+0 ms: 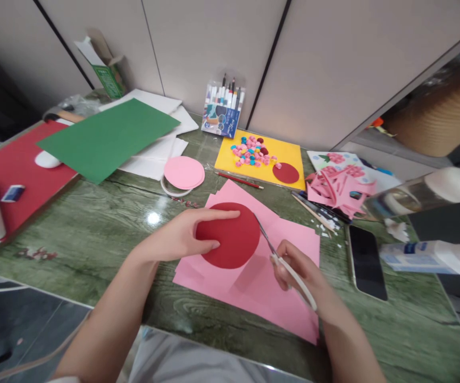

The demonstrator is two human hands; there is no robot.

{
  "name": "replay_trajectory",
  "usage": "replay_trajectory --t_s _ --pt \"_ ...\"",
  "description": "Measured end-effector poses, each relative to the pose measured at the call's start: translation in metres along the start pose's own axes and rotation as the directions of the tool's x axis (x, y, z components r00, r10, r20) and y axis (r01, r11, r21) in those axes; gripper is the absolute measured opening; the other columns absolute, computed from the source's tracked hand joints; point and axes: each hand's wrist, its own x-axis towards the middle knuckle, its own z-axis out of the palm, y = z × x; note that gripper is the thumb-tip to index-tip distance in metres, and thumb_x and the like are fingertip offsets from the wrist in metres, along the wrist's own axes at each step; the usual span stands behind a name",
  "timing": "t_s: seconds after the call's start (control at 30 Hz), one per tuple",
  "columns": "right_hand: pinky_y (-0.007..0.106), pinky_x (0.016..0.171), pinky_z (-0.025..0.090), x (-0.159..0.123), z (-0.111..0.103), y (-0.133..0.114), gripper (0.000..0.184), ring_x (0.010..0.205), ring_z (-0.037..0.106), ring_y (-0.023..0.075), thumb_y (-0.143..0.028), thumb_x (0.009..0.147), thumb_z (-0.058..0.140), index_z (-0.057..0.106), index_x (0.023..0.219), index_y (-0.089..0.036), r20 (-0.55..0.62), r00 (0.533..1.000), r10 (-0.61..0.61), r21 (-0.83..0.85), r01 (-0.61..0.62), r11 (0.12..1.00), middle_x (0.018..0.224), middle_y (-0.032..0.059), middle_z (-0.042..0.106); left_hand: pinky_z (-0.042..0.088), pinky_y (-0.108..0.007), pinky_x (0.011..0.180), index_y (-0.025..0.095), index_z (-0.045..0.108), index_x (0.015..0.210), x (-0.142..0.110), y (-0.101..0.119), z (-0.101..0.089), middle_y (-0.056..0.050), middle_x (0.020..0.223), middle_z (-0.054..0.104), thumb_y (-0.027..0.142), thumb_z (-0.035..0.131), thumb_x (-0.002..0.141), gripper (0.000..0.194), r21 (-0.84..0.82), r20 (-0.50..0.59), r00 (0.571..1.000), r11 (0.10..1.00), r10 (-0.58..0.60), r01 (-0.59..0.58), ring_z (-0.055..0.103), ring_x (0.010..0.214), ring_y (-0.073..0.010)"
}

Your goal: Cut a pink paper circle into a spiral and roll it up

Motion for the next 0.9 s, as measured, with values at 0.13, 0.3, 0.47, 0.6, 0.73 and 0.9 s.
replay_trajectory --t_s 0.13,0.3,0.47,0.6,0.73,0.9 --pt "0.026 0.056 0.026 0.001 0.003 -0.003 0.033 0.057 0.034 0.0108 -0.052 0.086 0.053 0.038 0.083 -0.022 -0.023 1.000 0.019 0.000 -0.019 1.000 0.062 -0.0065 0.041 0.051 -0.019 0.071 0.030 0.051 0.131 0.000 0.000 0.001 -0.002 0.129 0.058 0.011 0.058 0.075 0.059 0.004 0.021 1.000 1.000 -0.005 0.005 0.061 0.097 -0.0160" --pt "0.026 0.056 0.025 -0.001 0.004 -0.007 0.032 0.056 0.034 0.0110 -0.052 0.087 0.051 0.038 0.083 -0.022 -0.031 0.999 0.016 -0.033 -0.017 0.999 0.063 -0.0062 0.040 0.051 -0.020 0.073 0.028 0.051 0.131 0.000 0.000 0.000 -0.003 0.130 0.057 0.012 0.058 0.075 0.059 -0.021 0.028 0.999 0.999 -0.029 0.029 0.060 0.099 -0.0173" --pt "0.026 0.056 0.025 -0.001 0.002 -0.006 0.033 0.057 0.033 0.0112 -0.052 0.087 0.051 0.039 0.082 -0.022 -0.036 0.999 0.031 -0.076 -0.034 0.997 0.063 -0.0059 0.039 0.051 -0.021 0.074 0.028 0.050 0.131 0.000 -0.001 -0.001 -0.003 0.131 0.056 0.012 0.058 0.075 0.059 -0.012 0.036 0.999 1.000 -0.025 0.025 0.060 0.101 -0.0176" --pt "0.025 0.054 0.026 -0.001 -0.002 0.002 0.032 0.056 0.032 0.0110 -0.051 0.087 0.051 0.039 0.081 -0.022 -0.018 1.000 0.015 -0.076 -0.016 0.997 0.062 -0.0059 0.040 0.050 -0.021 0.077 0.029 0.050 0.131 0.000 -0.001 -0.001 -0.002 0.131 0.056 0.011 0.057 0.074 0.060 0.013 0.040 0.999 1.000 -0.016 0.015 0.059 0.102 -0.0172" --pt "0.026 0.055 0.027 -0.002 -0.003 0.004 0.030 0.057 0.033 0.0110 -0.049 0.089 0.049 0.038 0.080 -0.022 -0.004 1.000 0.024 -0.092 -0.025 0.995 0.062 -0.0057 0.040 0.050 -0.021 0.077 0.029 0.050 0.131 0.000 -0.001 -0.003 -0.002 0.130 0.056 0.010 0.057 0.074 0.060 0.024 0.046 0.999 1.000 -0.013 0.012 0.060 0.100 -0.0165" --pt "0.025 0.056 0.028 -0.003 -0.003 0.000 0.028 0.058 0.035 0.0112 -0.047 0.090 0.048 0.038 0.080 -0.022 0.001 1.000 0.029 -0.132 -0.029 0.991 0.062 -0.0060 0.041 0.049 -0.018 0.072 0.029 0.051 0.130 -0.001 0.000 -0.003 -0.001 0.123 0.060 0.012 0.058 0.075 0.058 0.028 0.052 0.998 0.999 -0.019 0.017 0.060 0.093 -0.0141"
